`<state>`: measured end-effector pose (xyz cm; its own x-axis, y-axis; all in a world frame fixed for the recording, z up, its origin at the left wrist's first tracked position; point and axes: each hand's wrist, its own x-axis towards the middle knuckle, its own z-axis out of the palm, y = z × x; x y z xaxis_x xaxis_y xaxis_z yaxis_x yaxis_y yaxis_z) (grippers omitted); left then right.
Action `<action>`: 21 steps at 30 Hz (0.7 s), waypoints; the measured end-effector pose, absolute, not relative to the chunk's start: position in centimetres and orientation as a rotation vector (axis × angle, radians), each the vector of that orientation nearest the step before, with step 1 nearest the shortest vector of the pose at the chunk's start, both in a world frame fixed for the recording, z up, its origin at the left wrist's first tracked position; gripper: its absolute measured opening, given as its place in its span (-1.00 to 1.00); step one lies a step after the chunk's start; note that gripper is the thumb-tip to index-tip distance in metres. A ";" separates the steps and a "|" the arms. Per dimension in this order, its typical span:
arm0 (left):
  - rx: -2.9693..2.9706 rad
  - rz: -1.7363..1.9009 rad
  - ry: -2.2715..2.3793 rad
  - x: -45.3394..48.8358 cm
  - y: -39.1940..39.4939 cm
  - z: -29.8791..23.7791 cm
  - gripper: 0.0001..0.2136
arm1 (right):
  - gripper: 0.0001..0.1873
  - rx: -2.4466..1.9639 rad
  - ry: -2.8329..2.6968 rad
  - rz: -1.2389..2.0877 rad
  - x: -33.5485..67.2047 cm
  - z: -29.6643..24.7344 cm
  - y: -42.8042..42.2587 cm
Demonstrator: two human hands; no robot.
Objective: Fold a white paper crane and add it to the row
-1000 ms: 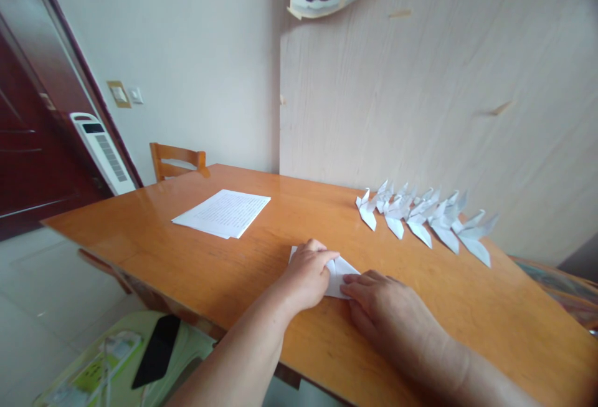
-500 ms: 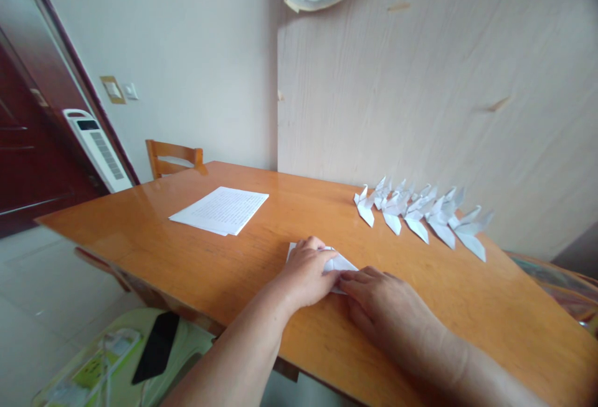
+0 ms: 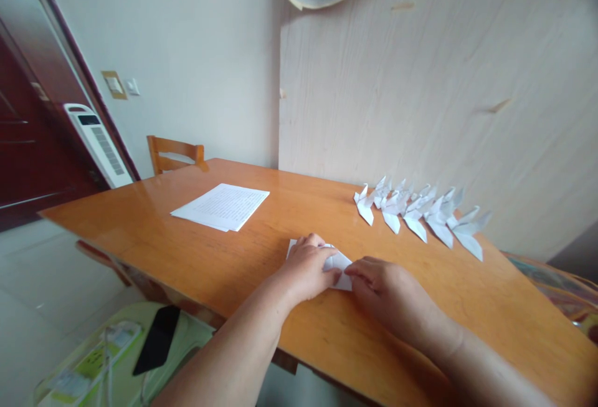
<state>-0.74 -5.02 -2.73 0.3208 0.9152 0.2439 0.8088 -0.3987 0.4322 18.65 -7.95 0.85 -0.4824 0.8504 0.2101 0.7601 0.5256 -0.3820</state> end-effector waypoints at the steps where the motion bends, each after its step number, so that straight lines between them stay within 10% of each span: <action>1: 2.356 0.669 1.565 -0.7 -5.0 -2.7 -0.63 | -0.72 -1.332 -2.356 0.353 18.8 0.7 -7.6; 21: 2.351 0.680 1.589 -0.3 -4.9 -2.5 -0.70 | -0.64 -1.479 -2.547 0.203 18.0 -0.2 -6.0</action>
<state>-0.28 -4.86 -2.47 0.3070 0.9183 0.2498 0.8147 -0.3893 0.4298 18.05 -6.02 -0.24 -0.4848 0.8696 0.0940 0.8437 0.4932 -0.2120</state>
